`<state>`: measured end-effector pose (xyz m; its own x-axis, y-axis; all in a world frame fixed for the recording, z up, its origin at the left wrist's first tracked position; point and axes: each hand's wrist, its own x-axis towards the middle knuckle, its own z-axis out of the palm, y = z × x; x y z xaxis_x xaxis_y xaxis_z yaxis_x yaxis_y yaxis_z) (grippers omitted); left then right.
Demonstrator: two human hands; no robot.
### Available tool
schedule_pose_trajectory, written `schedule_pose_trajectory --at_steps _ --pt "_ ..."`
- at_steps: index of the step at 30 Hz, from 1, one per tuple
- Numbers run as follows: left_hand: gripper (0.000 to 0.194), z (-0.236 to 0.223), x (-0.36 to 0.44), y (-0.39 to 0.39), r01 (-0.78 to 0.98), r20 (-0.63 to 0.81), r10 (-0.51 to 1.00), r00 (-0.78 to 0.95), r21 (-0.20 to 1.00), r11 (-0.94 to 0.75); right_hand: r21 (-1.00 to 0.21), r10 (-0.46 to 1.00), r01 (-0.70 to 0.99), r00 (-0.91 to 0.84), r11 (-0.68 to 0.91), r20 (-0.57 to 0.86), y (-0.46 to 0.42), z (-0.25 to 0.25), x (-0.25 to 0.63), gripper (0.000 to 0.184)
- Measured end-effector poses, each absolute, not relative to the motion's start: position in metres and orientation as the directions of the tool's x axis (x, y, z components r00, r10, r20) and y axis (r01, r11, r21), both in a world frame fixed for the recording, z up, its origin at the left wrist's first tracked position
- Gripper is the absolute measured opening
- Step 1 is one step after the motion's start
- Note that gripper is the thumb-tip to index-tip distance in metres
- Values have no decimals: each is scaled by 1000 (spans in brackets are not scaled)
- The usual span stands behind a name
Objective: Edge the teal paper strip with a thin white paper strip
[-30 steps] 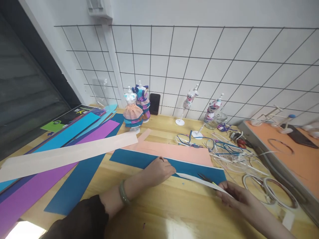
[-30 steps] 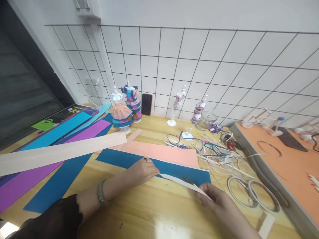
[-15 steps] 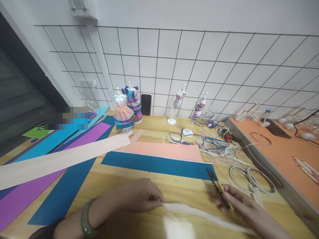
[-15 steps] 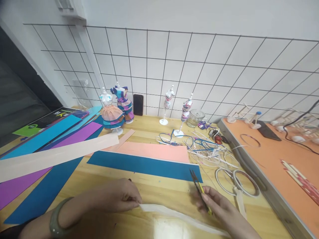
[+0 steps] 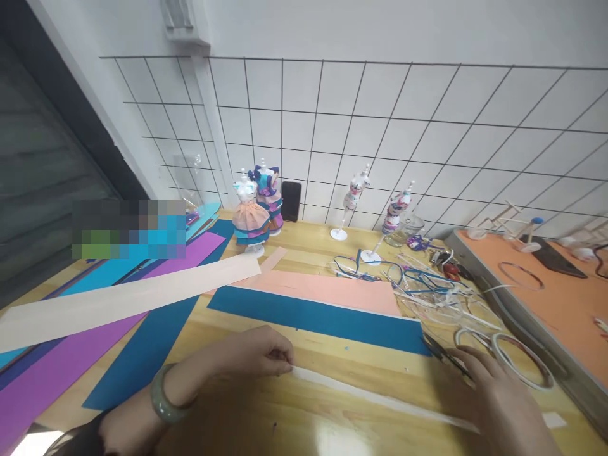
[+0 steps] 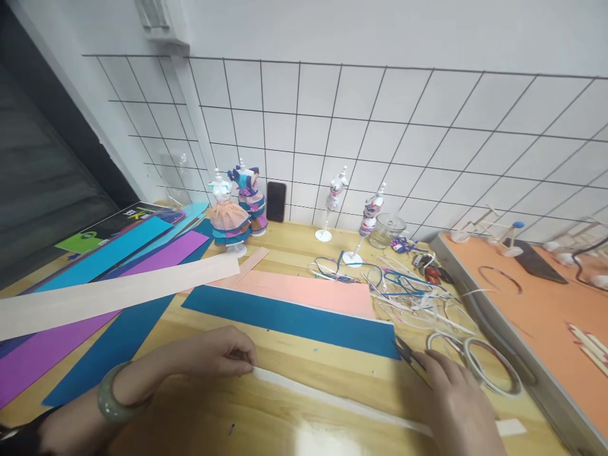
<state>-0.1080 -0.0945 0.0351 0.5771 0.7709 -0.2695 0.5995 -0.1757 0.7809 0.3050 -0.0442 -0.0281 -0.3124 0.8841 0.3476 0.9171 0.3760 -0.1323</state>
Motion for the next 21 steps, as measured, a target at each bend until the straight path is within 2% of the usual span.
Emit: schedule_pose_trajectory --at_steps 3,5,8,13,18,21 --pt "13 38 -113 -94 595 -249 783 570 782 -184 -283 834 792 -464 541 298 -58 -10 246 35" --pt "13 39 -118 -94 597 -241 796 555 782 -179 -388 772 679 -613 623 168 -67 4 202 32" --pt "15 40 -127 -96 605 -233 817 528 778 -169 -507 693 589 -720 629 23 -74 19 149 34" --pt "18 38 -152 -105 597 -304 826 474 801 -47 -625 592 534 -794 569 -139 -67 23 120 32" --pt "18 27 -183 -114 555 -350 852 389 827 87 -660 587 613 -748 434 -309 -60 15 118 43" --pt "19 22 -199 -114 548 -359 868 343 827 125 -679 594 633 -724 372 -349 -57 12 117 45"
